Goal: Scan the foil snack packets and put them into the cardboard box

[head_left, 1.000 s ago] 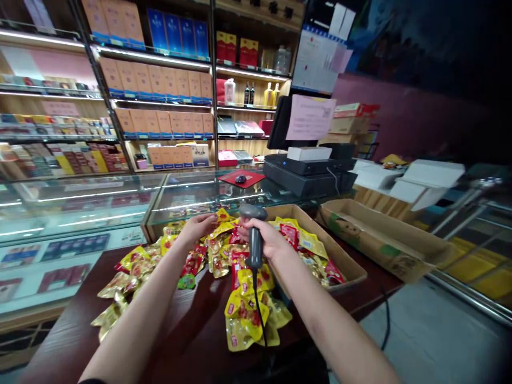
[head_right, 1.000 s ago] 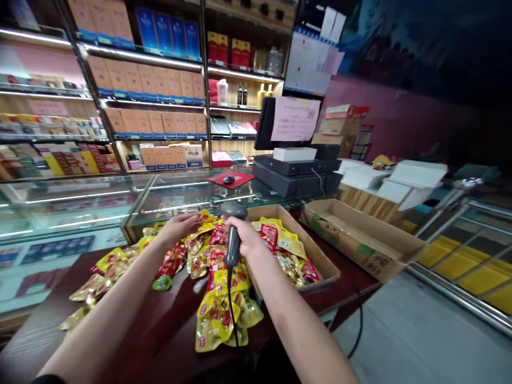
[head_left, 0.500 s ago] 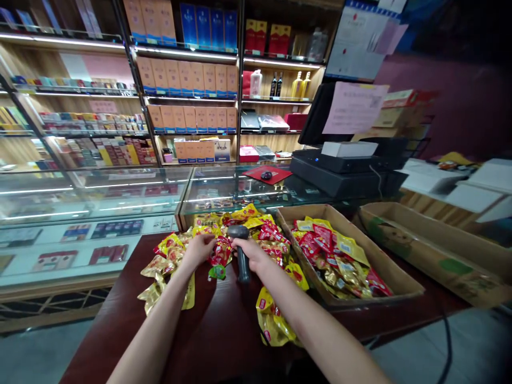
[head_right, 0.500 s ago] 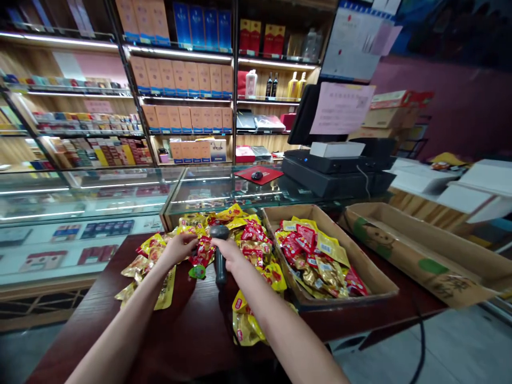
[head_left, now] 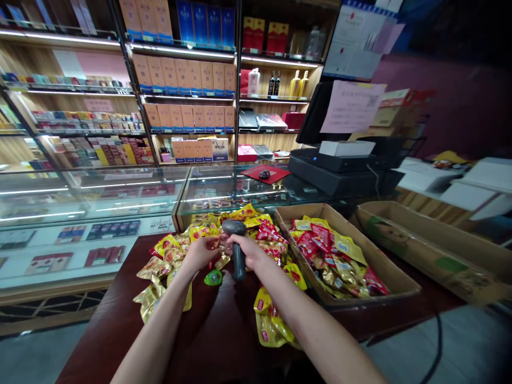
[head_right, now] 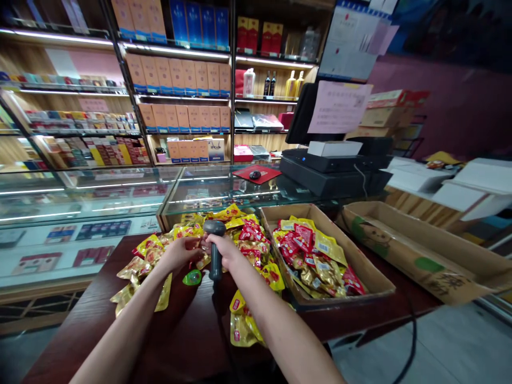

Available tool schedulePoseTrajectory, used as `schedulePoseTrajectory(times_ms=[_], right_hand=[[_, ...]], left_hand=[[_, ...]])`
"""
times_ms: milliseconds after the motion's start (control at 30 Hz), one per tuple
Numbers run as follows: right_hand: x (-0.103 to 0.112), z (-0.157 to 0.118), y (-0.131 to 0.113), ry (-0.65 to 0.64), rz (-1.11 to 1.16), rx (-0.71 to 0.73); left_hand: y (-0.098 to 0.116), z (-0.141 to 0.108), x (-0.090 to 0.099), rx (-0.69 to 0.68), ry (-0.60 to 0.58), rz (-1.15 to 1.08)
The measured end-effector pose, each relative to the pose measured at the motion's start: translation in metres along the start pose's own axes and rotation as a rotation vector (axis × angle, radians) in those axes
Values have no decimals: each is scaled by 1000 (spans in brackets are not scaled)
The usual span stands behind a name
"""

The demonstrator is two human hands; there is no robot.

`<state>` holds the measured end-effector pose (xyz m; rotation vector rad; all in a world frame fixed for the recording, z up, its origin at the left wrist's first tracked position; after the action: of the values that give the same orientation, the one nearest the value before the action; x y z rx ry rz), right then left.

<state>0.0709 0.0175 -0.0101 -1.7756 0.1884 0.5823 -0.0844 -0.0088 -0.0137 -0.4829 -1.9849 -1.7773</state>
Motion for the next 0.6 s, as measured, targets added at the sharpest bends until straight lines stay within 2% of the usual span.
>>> schedulePoseTrajectory(times_ms=[133, 233, 333, 467, 533, 600], right_hand=[[8, 2, -2, 127, -163, 132], [16, 4, 1, 193, -186, 154], [24, 6, 2, 232, -195, 174], [34, 6, -3, 275, -241, 226], [37, 3, -7, 288, -266, 248], [41, 0, -12, 307, -293, 268]], left_hand=[[-6, 4, 0, 129, -102, -416], [-10, 7, -9, 253, -176, -733], [-10, 12, -19, 269, -255, -972], [-2, 19, -30, 259, -346, -1095], [4, 20, -35, 256, -393, -1071], [8, 21, -39, 281, -393, -993]])
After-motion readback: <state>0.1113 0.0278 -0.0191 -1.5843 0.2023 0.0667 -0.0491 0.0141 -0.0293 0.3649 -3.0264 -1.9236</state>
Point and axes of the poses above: each hand's wrist, its own z-axis towards the middle knuckle, its own x-axis out of the back of the hand, y = z × x, the point moved 1 cm from there along z, towards the middle knuckle, and after that the axes turned 8 degrees about x, right-handed, at the moved point
